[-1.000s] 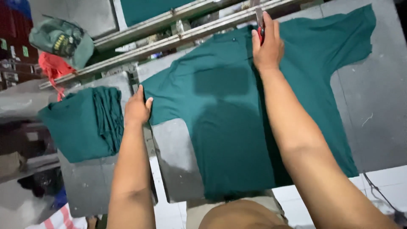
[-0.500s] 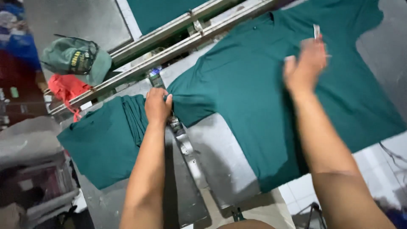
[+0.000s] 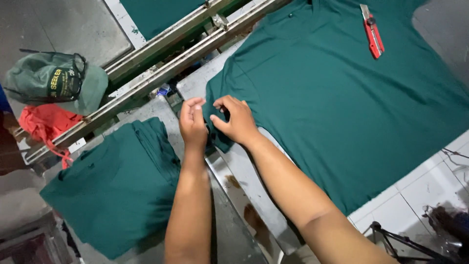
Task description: The person uses a red utility knife to cut the collar and sleeve seams of a green polo shirt laid on a table. They then pull and remove the cut fabric pieces from the shirt.
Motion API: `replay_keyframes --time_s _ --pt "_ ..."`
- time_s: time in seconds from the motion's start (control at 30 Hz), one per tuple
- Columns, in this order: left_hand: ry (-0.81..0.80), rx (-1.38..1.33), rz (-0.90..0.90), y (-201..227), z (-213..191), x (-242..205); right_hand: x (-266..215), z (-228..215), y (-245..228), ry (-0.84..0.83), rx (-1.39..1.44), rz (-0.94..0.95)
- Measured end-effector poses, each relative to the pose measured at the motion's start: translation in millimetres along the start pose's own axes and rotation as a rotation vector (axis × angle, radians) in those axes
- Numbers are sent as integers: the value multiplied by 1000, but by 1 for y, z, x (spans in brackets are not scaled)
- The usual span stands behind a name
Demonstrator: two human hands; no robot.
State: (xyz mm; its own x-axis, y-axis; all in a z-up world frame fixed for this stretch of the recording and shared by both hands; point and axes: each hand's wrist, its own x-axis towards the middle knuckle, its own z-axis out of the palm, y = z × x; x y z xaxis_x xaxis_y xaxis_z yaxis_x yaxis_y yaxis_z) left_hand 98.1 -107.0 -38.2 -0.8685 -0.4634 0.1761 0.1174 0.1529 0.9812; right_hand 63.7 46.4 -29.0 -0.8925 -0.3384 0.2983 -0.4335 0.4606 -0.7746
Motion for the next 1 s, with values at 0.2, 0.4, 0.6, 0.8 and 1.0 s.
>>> replay_keyframes --time_s 0.2,0.4,0.6,0.8,1.0 --pt "-85 -101 -72 -4 4 -4 8 -10 -13 72 338 88" --pt "8 97 -224 19 19 -8 13 -14 -19 133 331 -48" --pt "94 113 -158 39 22 -5 10 -15 -19 61 285 -39" --pt "27 15 -56 21 25 -10 3 -7 -5 117 321 103" --pt "102 133 53 21 27 -8 -4 -13 -7 80 374 83"
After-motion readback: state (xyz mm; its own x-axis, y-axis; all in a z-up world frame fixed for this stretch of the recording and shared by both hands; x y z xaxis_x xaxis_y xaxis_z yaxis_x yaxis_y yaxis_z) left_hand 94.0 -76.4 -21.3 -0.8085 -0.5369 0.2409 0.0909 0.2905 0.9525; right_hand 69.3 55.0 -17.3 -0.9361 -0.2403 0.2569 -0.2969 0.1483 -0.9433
